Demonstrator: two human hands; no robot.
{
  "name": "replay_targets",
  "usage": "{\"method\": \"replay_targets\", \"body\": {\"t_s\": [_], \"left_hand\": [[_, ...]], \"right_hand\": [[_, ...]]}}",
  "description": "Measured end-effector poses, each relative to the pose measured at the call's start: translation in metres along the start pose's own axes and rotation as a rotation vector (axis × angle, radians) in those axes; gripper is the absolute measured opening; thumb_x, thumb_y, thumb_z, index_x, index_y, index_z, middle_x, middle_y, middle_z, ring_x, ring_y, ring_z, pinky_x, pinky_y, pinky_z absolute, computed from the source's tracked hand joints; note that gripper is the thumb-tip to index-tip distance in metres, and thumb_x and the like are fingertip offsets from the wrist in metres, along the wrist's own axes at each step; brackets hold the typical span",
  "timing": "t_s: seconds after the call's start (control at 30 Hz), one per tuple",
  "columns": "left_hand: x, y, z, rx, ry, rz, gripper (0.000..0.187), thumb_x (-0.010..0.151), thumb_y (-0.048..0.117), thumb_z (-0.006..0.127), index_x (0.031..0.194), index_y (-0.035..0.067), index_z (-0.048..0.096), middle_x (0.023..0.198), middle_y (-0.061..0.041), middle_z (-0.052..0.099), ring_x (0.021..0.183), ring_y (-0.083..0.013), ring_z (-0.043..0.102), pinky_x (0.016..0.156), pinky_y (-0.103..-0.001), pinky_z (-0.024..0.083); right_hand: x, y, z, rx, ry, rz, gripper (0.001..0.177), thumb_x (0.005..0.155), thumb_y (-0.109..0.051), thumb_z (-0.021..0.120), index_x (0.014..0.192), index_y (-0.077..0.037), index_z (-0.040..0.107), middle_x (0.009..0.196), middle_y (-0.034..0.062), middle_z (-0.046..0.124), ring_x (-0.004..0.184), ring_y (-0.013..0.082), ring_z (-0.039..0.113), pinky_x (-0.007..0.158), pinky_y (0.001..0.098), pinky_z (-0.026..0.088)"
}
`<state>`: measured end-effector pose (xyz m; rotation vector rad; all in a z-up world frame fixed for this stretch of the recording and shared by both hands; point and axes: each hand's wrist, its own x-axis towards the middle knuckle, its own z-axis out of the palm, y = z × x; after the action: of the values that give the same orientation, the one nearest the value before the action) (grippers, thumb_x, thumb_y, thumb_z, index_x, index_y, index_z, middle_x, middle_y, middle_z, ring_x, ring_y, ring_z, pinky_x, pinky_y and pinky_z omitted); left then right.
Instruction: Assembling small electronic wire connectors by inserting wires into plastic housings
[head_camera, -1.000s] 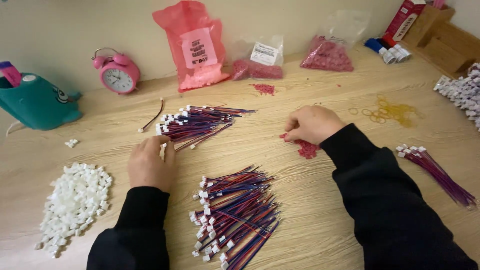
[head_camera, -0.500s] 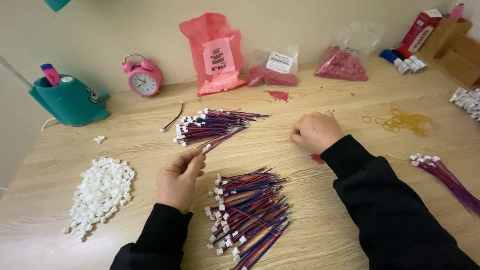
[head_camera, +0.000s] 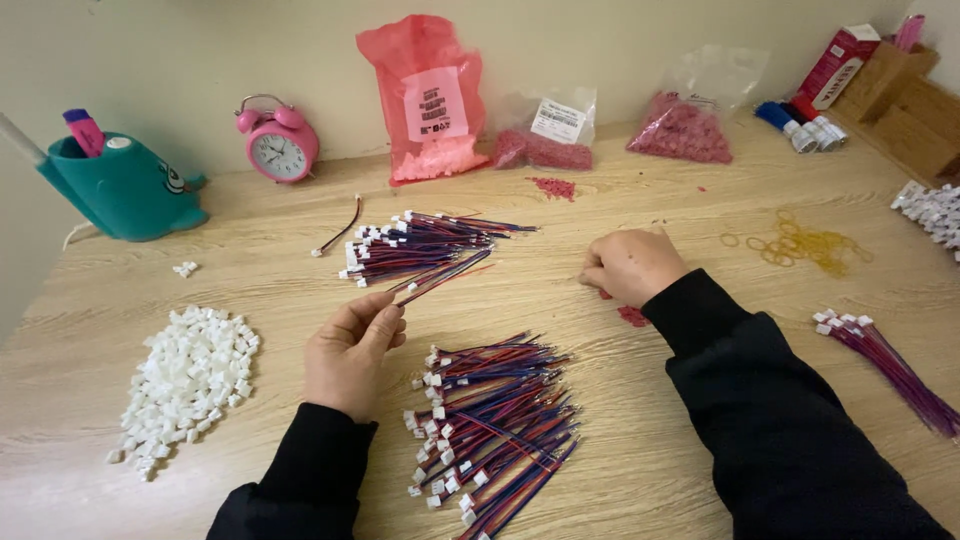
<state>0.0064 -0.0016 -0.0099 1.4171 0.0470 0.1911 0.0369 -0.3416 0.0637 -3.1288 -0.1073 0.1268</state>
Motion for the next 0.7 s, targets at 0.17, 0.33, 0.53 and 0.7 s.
{"method": "replay_targets", "body": {"t_s": [0.17,0.33,0.53,0.7], "left_hand": [[0.002,-0.003,0.002,0.007,0.012,-0.006,0.023,0.087,0.008,0.071,0.110,0.003,0.070,0.090,-0.016,0.072,0.076,-0.0166,0.067,0.070,-0.029,0.061],[0.001,-0.001,0.002,0.069,0.007,0.008,0.022,0.087,0.010,0.072,0.108,0.003,0.072,0.087,-0.020,0.072,0.072,-0.0205,0.069,0.066,-0.033,0.063],[-0.002,-0.011,0.012,-0.118,-0.077,-0.020,0.024,0.086,0.008,0.073,0.110,0.003,0.071,0.088,-0.015,0.072,0.077,-0.0159,0.069,0.070,-0.028,0.063],[-0.013,-0.007,0.023,-0.203,-0.072,-0.040,0.021,0.086,0.005,0.071,0.107,0.001,0.073,0.090,-0.019,0.073,0.078,-0.0187,0.070,0.074,-0.034,0.064]], "right_hand": [[-0.007,-0.008,-0.017,0.211,0.154,-0.049,0.021,0.089,-0.033,0.061,0.098,-0.019,0.074,0.095,0.0091,0.075,0.102,0.0317,0.068,0.090,0.0491,0.049],[-0.034,-0.051,-0.049,0.815,0.357,-0.181,0.015,0.086,-0.006,0.067,0.100,-0.006,0.073,0.076,0.0158,0.073,0.080,0.0218,0.069,0.080,0.0368,0.053],[-0.042,-0.100,-0.026,1.423,0.238,-0.279,0.016,0.081,0.004,0.073,0.096,-0.002,0.071,0.087,0.0109,0.073,0.079,0.0141,0.066,0.079,0.0316,0.056],[-0.044,-0.132,-0.009,1.396,0.138,-0.404,0.027,0.080,0.004,0.071,0.107,0.000,0.070,0.088,0.0086,0.074,0.078,0.0128,0.068,0.077,0.0308,0.057]]}}
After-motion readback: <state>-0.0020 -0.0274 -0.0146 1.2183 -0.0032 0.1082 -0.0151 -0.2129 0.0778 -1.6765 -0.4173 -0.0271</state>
